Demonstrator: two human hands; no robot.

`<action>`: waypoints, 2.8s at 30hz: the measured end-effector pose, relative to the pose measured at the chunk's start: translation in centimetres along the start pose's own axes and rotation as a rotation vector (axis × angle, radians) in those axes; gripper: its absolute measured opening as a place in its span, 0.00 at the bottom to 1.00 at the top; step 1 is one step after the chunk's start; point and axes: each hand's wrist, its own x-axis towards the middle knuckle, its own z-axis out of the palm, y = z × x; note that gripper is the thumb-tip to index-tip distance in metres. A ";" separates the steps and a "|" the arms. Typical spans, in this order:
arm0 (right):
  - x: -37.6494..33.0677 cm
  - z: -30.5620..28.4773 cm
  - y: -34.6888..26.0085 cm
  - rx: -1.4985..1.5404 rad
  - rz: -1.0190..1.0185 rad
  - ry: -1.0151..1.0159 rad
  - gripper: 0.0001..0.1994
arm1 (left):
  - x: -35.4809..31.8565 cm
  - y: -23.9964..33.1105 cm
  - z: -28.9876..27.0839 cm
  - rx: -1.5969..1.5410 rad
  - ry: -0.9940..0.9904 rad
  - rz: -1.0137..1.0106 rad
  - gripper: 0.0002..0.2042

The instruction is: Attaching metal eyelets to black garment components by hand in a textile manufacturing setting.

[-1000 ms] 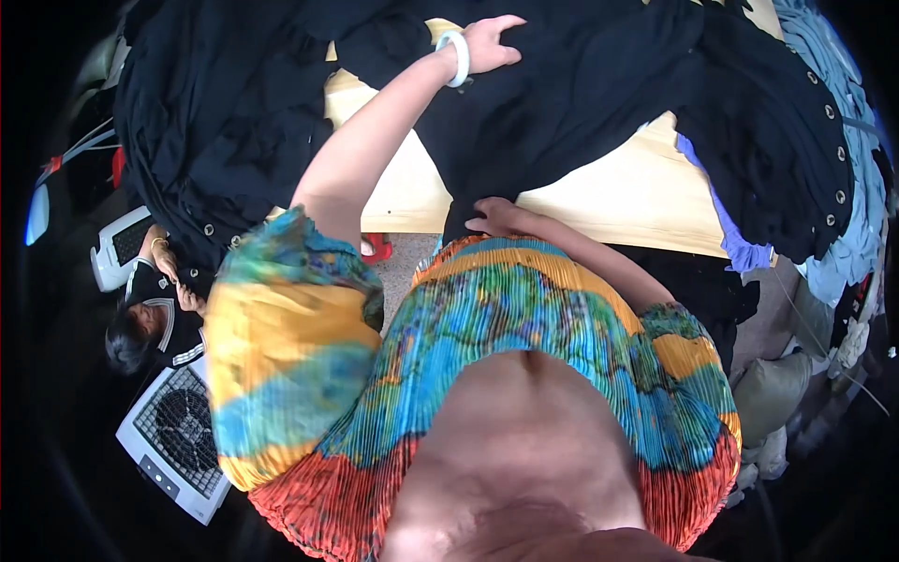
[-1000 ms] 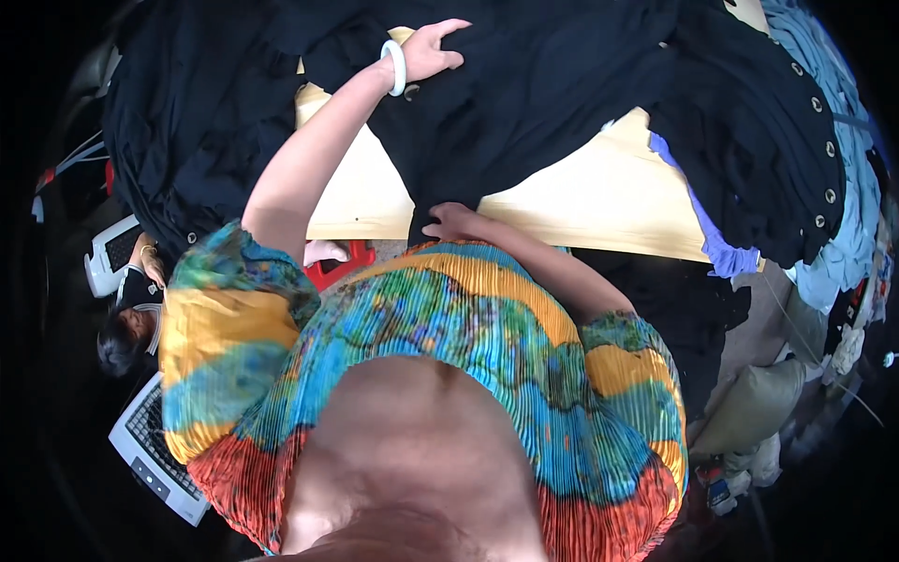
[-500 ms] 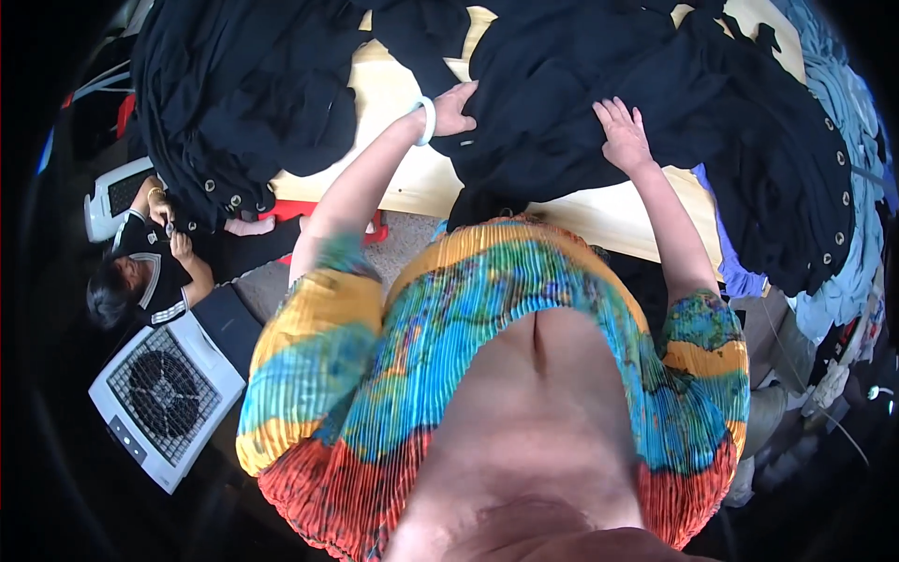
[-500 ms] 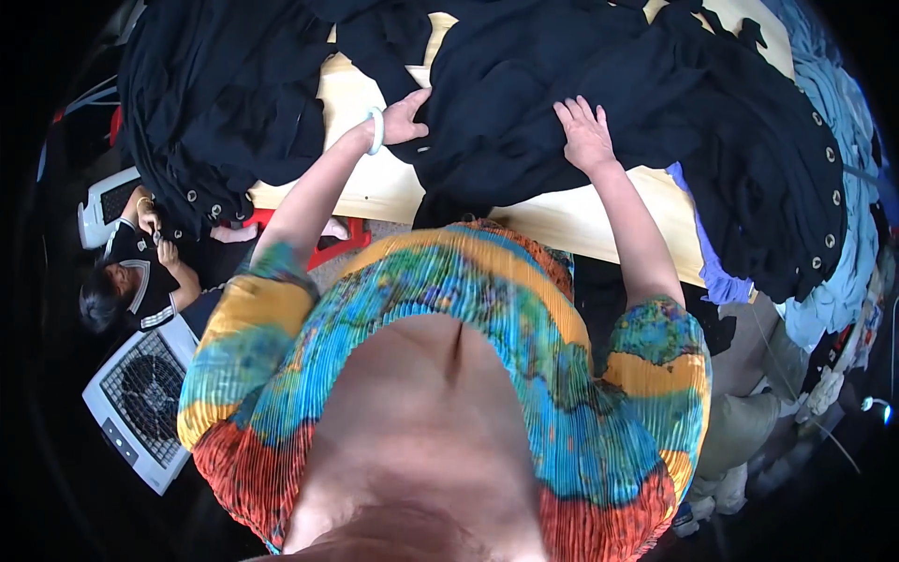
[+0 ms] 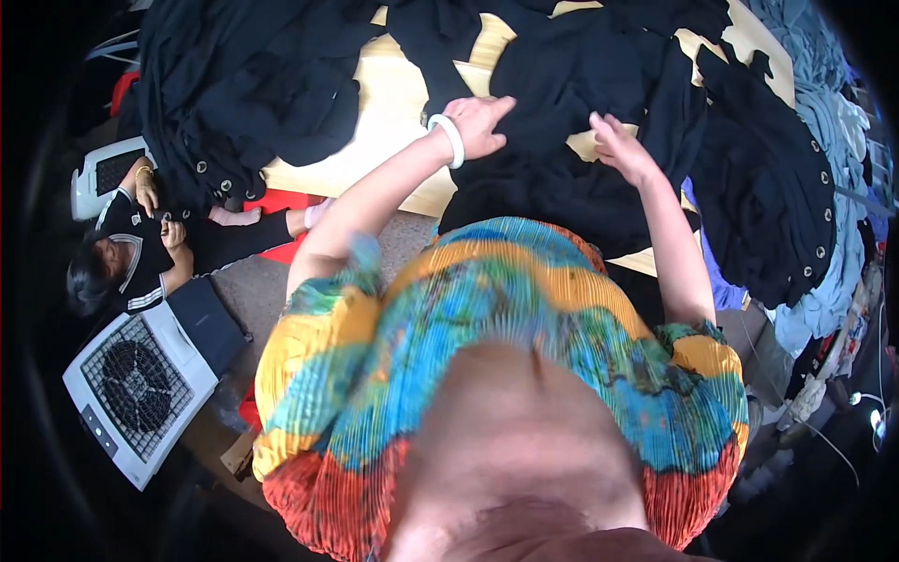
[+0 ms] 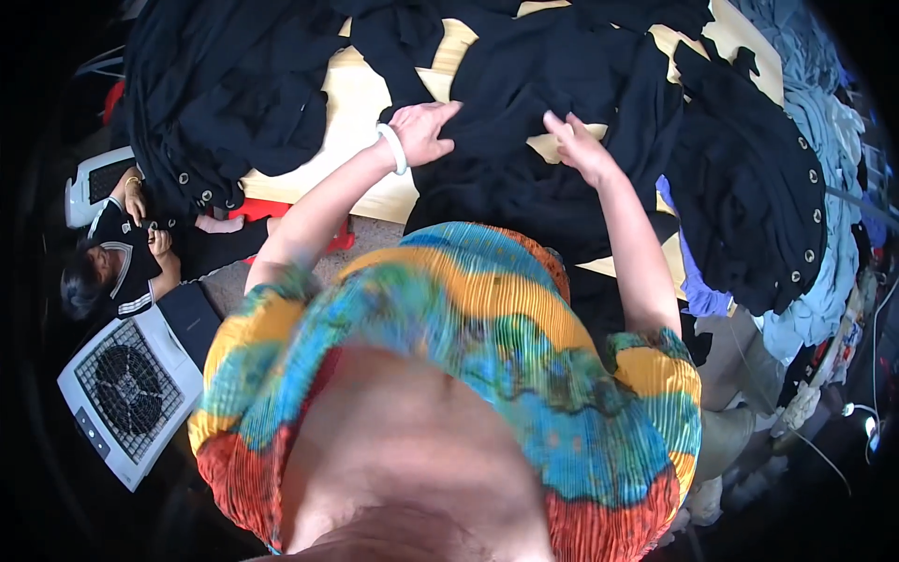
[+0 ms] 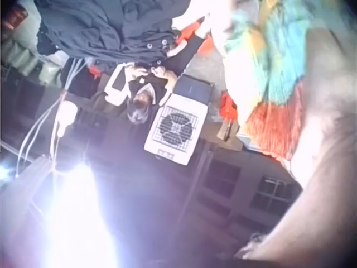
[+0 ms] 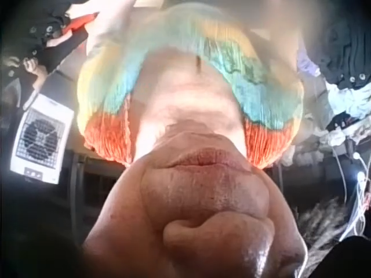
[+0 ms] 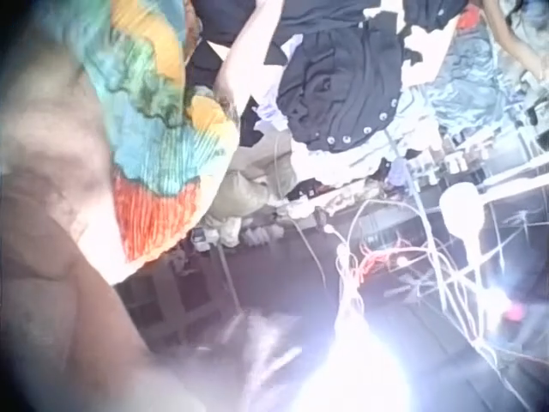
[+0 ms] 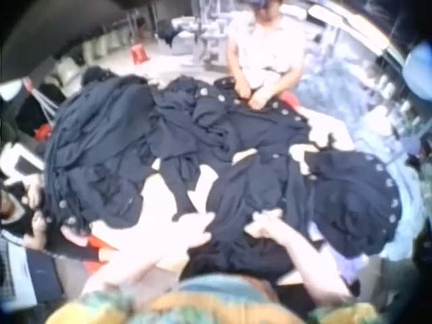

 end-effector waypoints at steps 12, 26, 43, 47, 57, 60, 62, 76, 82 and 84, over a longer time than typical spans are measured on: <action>4.3 2.3 -1.5 0.796 -0.051 -0.082 0.03 | -3.7 3.2 -5.8 -0.085 0.059 0.272 0.20; -11.4 -6.1 9.4 0.208 -0.246 0.599 0.12 | -2.3 -1.6 0.7 0.066 0.041 -0.104 0.25; -1.0 6.8 2.6 -0.572 -0.867 0.236 0.07 | 3.4 -7.4 10.7 -0.814 0.047 -0.890 0.32; -0.3 8.2 4.8 -0.927 -0.608 0.131 0.25 | 2.1 -4.7 9.1 -0.717 -0.155 -0.686 0.40; -5.4 6.2 3.9 -0.660 -0.765 -0.129 0.10 | -3.2 0.1 4.3 -0.461 0.284 -0.206 0.18; -6.9 6.4 2.6 -0.565 -0.526 -0.276 0.19 | -6.3 1.2 4.2 -0.623 0.123 -0.257 0.23; -6.4 7.3 1.0 -0.627 -0.705 -0.093 0.26 | -7.7 0.8 5.7 -0.690 0.089 -0.291 0.22; -7.8 12.2 0.6 -0.687 -0.887 -0.411 0.07 | 0.7 -6.1 7.6 -1.008 -0.038 -0.794 0.17; -7.0 11.1 1.8 -0.538 -0.761 -0.148 0.07 | 2.3 -7.9 8.9 -1.160 -0.294 -0.918 0.17; -7.2 11.1 1.7 -0.522 -0.745 -0.109 0.08 | 2.5 -7.7 8.8 -1.103 -0.250 -0.918 0.17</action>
